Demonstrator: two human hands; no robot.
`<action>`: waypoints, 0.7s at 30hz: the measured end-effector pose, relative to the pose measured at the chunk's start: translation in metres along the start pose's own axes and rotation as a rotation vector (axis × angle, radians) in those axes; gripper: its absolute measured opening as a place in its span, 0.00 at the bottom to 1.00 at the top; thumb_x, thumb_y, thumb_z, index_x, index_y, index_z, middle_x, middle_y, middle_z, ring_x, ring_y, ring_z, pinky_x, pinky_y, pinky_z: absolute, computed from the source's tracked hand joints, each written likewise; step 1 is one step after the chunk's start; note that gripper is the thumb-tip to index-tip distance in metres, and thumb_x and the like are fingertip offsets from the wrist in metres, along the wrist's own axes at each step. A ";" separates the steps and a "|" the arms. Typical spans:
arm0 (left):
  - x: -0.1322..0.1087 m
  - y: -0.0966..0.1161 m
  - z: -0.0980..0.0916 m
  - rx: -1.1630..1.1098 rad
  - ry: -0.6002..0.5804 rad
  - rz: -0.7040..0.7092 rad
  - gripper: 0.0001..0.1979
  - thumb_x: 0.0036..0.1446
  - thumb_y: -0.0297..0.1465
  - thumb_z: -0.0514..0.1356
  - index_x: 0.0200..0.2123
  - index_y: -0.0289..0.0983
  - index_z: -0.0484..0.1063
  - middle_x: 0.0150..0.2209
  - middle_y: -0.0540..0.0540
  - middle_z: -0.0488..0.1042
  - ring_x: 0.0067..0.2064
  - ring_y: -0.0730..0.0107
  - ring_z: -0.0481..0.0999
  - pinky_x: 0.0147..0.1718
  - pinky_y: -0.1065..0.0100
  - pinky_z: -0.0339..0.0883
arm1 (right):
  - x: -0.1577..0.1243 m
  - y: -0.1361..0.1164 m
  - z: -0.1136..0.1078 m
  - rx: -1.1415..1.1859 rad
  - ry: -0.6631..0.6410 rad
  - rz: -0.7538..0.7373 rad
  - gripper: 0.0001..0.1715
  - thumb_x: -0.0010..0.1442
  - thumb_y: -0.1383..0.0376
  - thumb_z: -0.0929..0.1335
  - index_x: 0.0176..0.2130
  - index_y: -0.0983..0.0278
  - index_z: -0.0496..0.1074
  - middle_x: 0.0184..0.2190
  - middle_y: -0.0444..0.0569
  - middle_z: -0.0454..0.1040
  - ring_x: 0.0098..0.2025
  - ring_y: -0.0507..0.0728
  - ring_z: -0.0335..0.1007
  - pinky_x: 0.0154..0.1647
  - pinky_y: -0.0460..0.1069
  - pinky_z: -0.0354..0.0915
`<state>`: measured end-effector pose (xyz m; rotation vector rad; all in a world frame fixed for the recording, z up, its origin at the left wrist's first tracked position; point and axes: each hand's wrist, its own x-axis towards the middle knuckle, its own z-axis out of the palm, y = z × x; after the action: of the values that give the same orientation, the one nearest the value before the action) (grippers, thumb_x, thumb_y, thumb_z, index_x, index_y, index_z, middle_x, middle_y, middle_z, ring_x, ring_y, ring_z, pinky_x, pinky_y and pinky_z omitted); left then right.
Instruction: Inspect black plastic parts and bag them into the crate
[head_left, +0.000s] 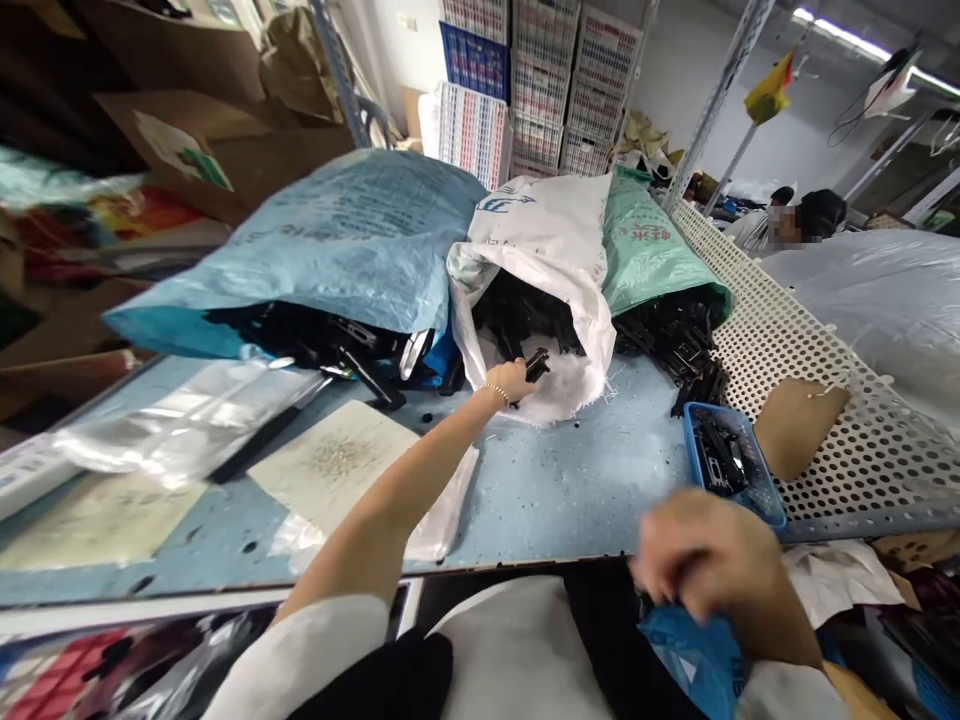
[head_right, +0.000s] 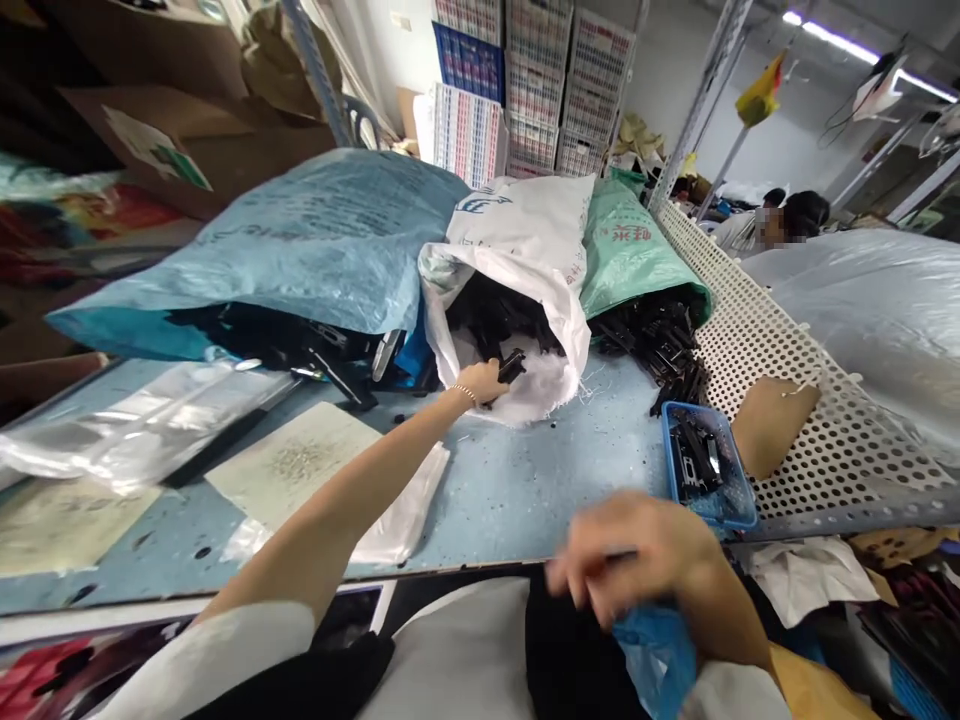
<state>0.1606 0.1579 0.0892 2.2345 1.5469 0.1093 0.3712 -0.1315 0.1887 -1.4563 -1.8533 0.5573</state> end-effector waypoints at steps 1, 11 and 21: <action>-0.012 0.002 0.004 0.000 0.001 0.012 0.24 0.55 0.35 0.63 0.54 0.31 0.67 0.47 0.29 0.80 0.51 0.43 0.80 0.48 0.56 0.71 | 0.020 0.009 0.012 -0.006 -0.023 -0.002 0.18 0.67 0.50 0.68 0.50 0.57 0.77 0.40 0.49 0.79 0.40 0.57 0.78 0.37 0.51 0.74; -0.140 -0.013 0.033 -0.610 -0.009 0.125 0.32 0.58 0.35 0.58 0.65 0.36 0.57 0.37 0.44 0.78 0.35 0.55 0.82 0.39 0.56 0.74 | 0.119 0.078 0.123 -0.532 -0.116 -0.208 0.17 0.75 0.57 0.60 0.38 0.62 0.69 0.36 0.56 0.76 0.39 0.62 0.73 0.37 0.52 0.66; -0.163 -0.029 0.042 -0.698 0.115 0.077 0.41 0.57 0.36 0.58 0.73 0.37 0.52 0.59 0.33 0.72 0.51 0.48 0.79 0.51 0.51 0.72 | 0.119 0.064 0.161 0.550 -0.309 0.310 0.36 0.69 0.36 0.50 0.28 0.58 0.60 0.17 0.39 0.57 0.18 0.52 0.51 0.20 0.48 0.55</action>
<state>0.0863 0.0054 0.0679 1.7409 1.2168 0.6966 0.2787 0.0143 0.0687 -1.3267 -1.5145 1.3879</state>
